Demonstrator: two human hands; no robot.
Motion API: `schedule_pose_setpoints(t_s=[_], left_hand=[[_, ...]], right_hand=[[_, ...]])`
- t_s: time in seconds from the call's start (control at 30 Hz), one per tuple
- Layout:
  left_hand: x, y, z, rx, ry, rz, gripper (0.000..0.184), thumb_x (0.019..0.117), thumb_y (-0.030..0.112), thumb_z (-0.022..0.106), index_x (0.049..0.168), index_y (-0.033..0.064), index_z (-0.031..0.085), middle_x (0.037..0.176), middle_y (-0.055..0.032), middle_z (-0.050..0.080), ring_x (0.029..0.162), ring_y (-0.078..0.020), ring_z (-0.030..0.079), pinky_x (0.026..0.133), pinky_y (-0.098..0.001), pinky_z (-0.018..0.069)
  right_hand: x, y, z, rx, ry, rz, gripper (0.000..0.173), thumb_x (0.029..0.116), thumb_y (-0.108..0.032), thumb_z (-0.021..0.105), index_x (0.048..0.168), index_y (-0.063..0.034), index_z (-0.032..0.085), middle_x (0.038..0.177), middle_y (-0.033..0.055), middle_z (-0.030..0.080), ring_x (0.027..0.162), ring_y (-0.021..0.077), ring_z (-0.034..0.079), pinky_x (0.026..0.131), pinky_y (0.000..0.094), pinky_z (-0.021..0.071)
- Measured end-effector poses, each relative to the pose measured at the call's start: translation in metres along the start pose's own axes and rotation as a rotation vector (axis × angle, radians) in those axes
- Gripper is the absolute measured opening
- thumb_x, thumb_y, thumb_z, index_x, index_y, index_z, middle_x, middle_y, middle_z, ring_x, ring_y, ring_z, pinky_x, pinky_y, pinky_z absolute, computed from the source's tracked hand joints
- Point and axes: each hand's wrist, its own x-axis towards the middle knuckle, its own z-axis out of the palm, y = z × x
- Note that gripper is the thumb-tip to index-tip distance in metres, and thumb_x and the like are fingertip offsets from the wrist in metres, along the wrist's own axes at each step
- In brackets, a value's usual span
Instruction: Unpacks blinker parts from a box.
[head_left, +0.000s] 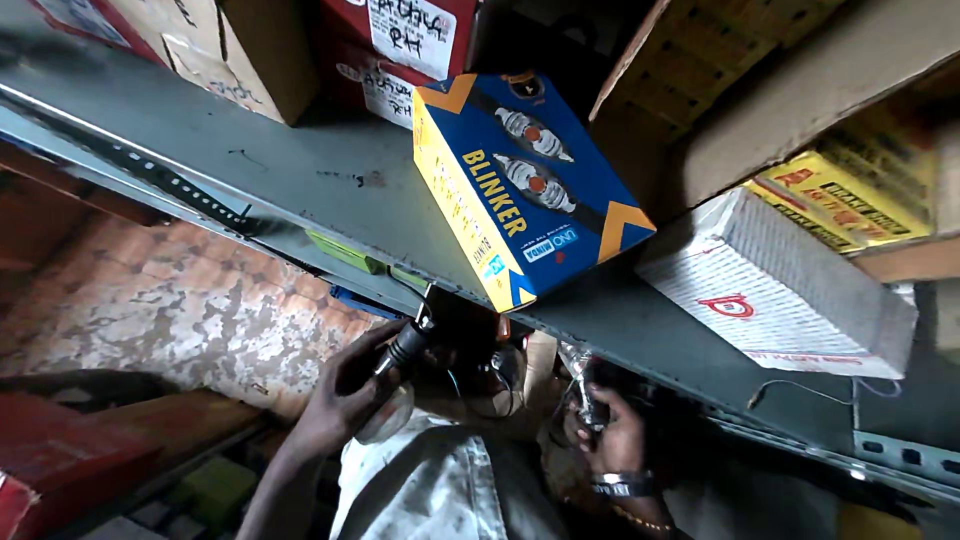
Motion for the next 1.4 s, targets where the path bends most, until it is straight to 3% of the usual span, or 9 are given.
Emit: schedule_pose_setpoints(t_s=[0.17, 0.3, 0.47, 0.6, 0.77, 0.97, 1.13, 1.23, 1.4], left_hand=[[0.01, 0.008, 0.052, 0.013, 0.019, -0.159, 0.053, 0.1004, 0.02, 0.058, 0.152, 0.0221, 0.047, 0.103, -0.005, 0.071, 0.078, -0.0151, 0.068, 0.068, -0.0316, 0.0602], [0.024, 0.01, 0.104, 0.183, -0.155, -0.158, 0.068, 0.1042, 0.034, 0.055, 0.163, 0.0274, 0.022, 0.148, -0.006, 0.052, 0.128, -0.0196, 0.056, 0.105, -0.0446, 0.0499], [0.022, 0.03, 0.111, 0.354, -0.498, -0.088, 0.072, 0.1038, 0.053, 0.039, 0.165, 0.0209, 0.019, 0.169, -0.0066, 0.022, 0.155, -0.0278, 0.018, 0.123, -0.0578, 0.0187], [0.042, 0.006, 0.087, 0.573, -0.468, -0.228, 0.033, 0.1071, 0.029, 0.045, 0.116, 0.0075, 0.068, 0.107, -0.0075, 0.068, 0.1, -0.0186, 0.064, 0.089, -0.0419, 0.0524], [0.073, -0.073, 0.087, 1.213, -0.613, -0.425, 0.06, 0.0977, 0.037, 0.066, 0.15, 0.0127, 0.048, 0.152, -0.0229, 0.046, 0.136, -0.0438, 0.048, 0.107, -0.0617, 0.0427], [0.099, -0.071, 0.097, 1.346, -0.682, -0.319, 0.043, 0.0934, 0.03, 0.07, 0.133, 0.0138, 0.064, 0.135, -0.0177, 0.061, 0.118, -0.0389, 0.062, 0.093, -0.0601, 0.0518], [0.101, -0.057, 0.067, 0.886, -0.232, -0.275, 0.046, 0.1028, 0.032, 0.058, 0.138, 0.0014, 0.054, 0.119, -0.0244, 0.067, 0.109, -0.0409, 0.067, 0.095, -0.0626, 0.0515], [0.075, -0.042, 0.077, 0.36, 0.138, -0.171, 0.04, 0.1074, 0.035, 0.045, 0.134, 0.006, 0.052, 0.099, -0.0115, 0.066, 0.083, -0.0193, 0.066, 0.073, -0.0415, 0.0574], [0.05, -0.015, 0.068, -0.495, 0.222, -0.388, 0.041, 0.1088, 0.037, 0.029, 0.114, 0.0163, 0.065, 0.091, -0.0007, 0.072, 0.08, -0.0107, 0.069, 0.069, -0.0325, 0.0603]], right_hand=[[-0.004, 0.023, 0.028, -0.045, -0.203, -0.057, 0.015, 0.0875, -0.014, 0.054, 0.095, -0.0036, 0.061, 0.073, 0.0048, 0.067, 0.061, 0.0124, 0.065, 0.057, 0.0298, 0.0578], [0.001, 0.034, 0.04, 0.062, -0.369, -0.106, 0.056, 0.0817, -0.037, 0.081, 0.123, -0.0051, 0.062, 0.101, 0.0069, 0.074, 0.091, 0.0144, 0.072, 0.081, 0.0357, 0.0619], [-0.002, 0.025, 0.006, -0.084, -0.324, -0.267, 0.035, 0.0757, -0.038, 0.088, 0.096, -0.0137, 0.072, 0.082, -0.005, 0.073, 0.075, 0.0047, 0.069, 0.071, 0.0259, 0.0594], [0.004, 0.023, -0.045, 0.051, -0.419, -0.173, 0.054, 0.0686, -0.026, 0.094, 0.115, -0.0098, 0.07, 0.098, 0.0068, 0.076, 0.087, 0.0185, 0.074, 0.079, 0.0399, 0.0637], [-0.002, 0.031, -0.088, 0.19, -0.43, -0.178, 0.05, 0.075, -0.03, 0.089, 0.119, -0.0123, 0.072, 0.11, 0.0117, 0.076, 0.098, 0.0257, 0.074, 0.086, 0.0452, 0.0625], [-0.003, 0.031, -0.104, 0.154, -0.429, -0.218, 0.049, 0.0808, -0.034, 0.084, 0.122, -0.0107, 0.07, 0.112, 0.013, 0.075, 0.1, 0.026, 0.073, 0.087, 0.0445, 0.0618], [0.001, 0.034, -0.112, 0.206, -0.376, -0.218, 0.048, 0.08, -0.035, 0.085, 0.117, -0.0073, 0.072, 0.112, 0.0159, 0.075, 0.097, 0.0273, 0.075, 0.084, 0.0441, 0.0632], [0.008, 0.038, -0.121, 0.228, -0.47, -0.204, 0.048, 0.086, -0.032, 0.081, 0.125, -0.0071, 0.067, 0.118, 0.0175, 0.072, 0.104, 0.0292, 0.072, 0.089, 0.0462, 0.0614], [0.004, 0.034, -0.114, 0.195, -0.431, -0.187, 0.042, 0.0849, -0.033, 0.081, 0.119, -0.0098, 0.071, 0.114, 0.0143, 0.075, 0.1, 0.0262, 0.074, 0.086, 0.0434, 0.0627]])
